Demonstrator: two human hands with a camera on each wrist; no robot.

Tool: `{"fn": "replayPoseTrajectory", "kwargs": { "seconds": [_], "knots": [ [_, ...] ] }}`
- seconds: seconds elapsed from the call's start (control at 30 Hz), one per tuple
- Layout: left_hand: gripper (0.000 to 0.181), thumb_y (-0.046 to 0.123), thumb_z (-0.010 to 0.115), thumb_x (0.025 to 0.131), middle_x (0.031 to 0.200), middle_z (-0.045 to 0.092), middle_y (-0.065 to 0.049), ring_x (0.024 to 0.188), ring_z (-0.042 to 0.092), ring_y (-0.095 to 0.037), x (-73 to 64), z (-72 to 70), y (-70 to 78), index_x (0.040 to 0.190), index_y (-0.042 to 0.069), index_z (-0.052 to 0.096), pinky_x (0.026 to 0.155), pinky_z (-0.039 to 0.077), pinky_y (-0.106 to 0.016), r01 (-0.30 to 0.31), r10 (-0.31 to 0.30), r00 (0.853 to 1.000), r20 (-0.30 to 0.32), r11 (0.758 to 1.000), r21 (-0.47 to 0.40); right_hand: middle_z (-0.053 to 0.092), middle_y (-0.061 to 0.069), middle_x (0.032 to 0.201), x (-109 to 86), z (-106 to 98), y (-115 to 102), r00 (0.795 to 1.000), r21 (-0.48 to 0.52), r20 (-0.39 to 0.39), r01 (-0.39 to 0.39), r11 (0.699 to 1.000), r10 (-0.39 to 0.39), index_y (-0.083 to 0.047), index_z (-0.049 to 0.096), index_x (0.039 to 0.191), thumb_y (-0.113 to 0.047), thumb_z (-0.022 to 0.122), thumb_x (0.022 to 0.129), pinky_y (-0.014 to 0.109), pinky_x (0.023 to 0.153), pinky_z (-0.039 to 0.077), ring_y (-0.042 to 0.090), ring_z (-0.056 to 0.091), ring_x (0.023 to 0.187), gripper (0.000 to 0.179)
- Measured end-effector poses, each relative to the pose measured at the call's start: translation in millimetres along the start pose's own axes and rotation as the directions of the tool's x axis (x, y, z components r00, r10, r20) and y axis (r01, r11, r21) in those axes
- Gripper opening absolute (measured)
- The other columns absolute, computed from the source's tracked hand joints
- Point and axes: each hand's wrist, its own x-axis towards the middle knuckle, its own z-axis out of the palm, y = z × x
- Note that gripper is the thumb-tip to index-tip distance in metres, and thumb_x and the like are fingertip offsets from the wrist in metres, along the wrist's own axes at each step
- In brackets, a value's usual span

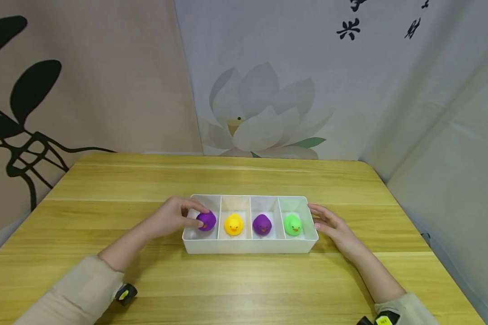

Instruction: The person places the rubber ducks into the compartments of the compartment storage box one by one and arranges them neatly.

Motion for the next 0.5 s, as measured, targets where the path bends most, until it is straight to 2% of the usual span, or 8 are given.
{"fn": "replayPoseTrajectory", "kwargs": {
  "seconds": [0.27, 0.5],
  "knots": [
    [0.025, 0.002, 0.077, 0.078, 0.106, 0.067, -0.006, 0.086, 0.054, -0.026, 0.4, 2.2, 1.0, 0.102, 0.007, 0.075, 0.063, 0.043, -0.027, 0.002, -0.002, 1.000, 0.017, 1.000, 0.018, 0.038, 0.022, 0.144, -0.6, 0.1, 0.1, 1.000, -0.007, -0.007, -0.005, 1.000, 0.005, -0.004, 0.037, 0.145, -0.012, 0.054, 0.098, 0.023, 0.094, 0.040, 0.018, 0.052, 0.119, 0.051],
    [0.023, 0.003, 0.079, 0.077, 0.103, 0.068, -0.005, 0.084, 0.054, -0.024, 1.3, 3.0, 4.0, 0.099, 0.006, 0.075, 0.064, 0.044, -0.027, 0.017, -0.017, 1.000, 0.013, 0.999, 0.033, 0.039, 0.022, 0.144, -0.6, -0.5, 1.0, 1.000, -0.014, -0.012, -0.009, 1.000, 0.009, -0.005, 0.037, 0.145, -0.012, 0.053, 0.098, 0.022, 0.094, 0.039, 0.018, 0.051, 0.119, 0.050]
  ]
}}
